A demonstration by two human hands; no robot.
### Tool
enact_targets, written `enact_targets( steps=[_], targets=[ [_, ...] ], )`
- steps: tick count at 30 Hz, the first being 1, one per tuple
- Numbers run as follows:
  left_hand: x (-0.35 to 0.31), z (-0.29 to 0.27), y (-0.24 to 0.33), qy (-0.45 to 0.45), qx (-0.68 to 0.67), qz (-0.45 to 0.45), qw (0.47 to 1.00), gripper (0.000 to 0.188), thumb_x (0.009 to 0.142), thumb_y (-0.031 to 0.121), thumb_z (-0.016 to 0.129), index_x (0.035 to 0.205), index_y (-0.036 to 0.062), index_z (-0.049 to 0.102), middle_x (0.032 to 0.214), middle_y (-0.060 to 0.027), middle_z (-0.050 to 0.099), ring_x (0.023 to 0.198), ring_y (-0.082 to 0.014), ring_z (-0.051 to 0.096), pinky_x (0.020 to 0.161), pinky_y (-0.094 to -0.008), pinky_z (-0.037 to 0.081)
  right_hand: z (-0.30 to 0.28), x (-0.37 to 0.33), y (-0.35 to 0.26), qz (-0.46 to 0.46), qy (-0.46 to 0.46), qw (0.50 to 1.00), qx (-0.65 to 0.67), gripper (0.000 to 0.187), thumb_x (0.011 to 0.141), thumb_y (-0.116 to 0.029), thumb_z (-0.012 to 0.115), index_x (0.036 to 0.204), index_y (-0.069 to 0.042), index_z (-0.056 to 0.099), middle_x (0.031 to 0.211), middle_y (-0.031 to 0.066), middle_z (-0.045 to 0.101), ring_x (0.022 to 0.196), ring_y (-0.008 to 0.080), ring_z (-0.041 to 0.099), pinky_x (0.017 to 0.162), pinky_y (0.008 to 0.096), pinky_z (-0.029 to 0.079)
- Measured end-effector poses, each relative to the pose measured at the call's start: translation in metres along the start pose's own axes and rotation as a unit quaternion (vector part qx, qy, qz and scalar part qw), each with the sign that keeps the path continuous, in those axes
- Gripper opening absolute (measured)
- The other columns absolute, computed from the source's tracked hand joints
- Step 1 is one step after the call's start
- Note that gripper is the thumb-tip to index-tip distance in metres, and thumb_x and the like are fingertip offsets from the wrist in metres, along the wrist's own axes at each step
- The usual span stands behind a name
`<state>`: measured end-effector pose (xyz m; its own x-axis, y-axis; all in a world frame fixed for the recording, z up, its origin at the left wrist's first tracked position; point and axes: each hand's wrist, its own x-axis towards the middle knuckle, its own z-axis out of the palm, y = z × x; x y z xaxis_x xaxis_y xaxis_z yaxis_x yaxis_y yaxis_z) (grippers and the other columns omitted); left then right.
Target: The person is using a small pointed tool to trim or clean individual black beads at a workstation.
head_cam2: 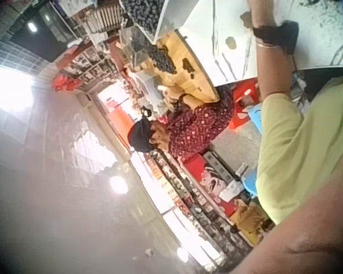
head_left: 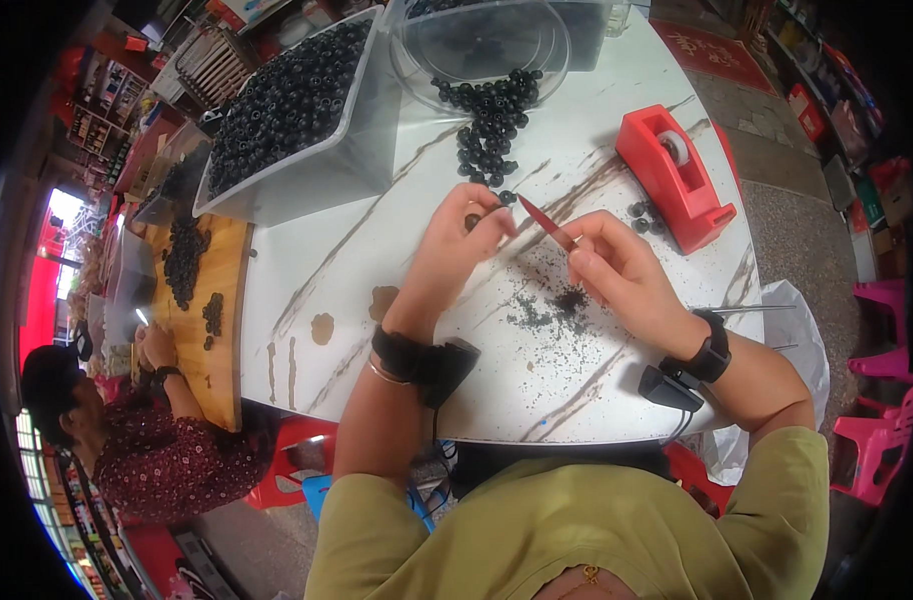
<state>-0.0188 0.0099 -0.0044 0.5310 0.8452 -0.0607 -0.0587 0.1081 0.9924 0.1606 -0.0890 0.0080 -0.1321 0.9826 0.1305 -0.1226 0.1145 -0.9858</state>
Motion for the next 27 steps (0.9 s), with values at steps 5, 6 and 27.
enact_targets(
  steps=[5,6,27],
  targets=[
    [-0.004,0.013,-0.001,-0.085,-0.249,-0.043,0.964,0.017,0.082,-0.001,0.044,0.099,-0.0002,0.046,0.081,-0.0051,0.052,0.058,-0.0044,0.036,0.049,-0.0162,0.029,-0.001,0.000,-0.001,0.018,0.008,1.000,-0.005,0.017,0.089,-0.015,0.045,0.103,-0.005,0.048,0.070,-0.0025,0.050,0.053,-0.0001,0.037,0.048,0.0143,0.029],
    [-0.004,0.014,-0.003,-0.090,-0.276,-0.052,0.955,0.017,0.083,-0.001,0.044,0.099,0.0002,0.047,0.082,-0.0045,0.051,0.059,-0.0036,0.036,0.049,-0.0156,0.029,0.000,0.000,-0.002,0.020,0.009,1.000,-0.001,0.017,0.089,-0.015,0.045,0.103,-0.006,0.048,0.070,-0.0025,0.050,0.053,-0.0002,0.037,0.047,0.0142,0.029],
    [-0.013,0.025,-0.002,-0.092,-0.243,-0.031,0.965,0.016,0.076,-0.003,0.054,0.091,0.0035,0.052,0.080,-0.0017,0.053,0.063,-0.0044,0.043,0.054,-0.0163,0.034,0.000,-0.002,-0.003,0.006,0.002,0.998,-0.064,0.029,0.087,-0.011,0.047,0.115,-0.005,0.043,0.076,-0.0020,0.048,0.063,0.0012,0.041,0.055,0.0154,0.032]
  ],
)
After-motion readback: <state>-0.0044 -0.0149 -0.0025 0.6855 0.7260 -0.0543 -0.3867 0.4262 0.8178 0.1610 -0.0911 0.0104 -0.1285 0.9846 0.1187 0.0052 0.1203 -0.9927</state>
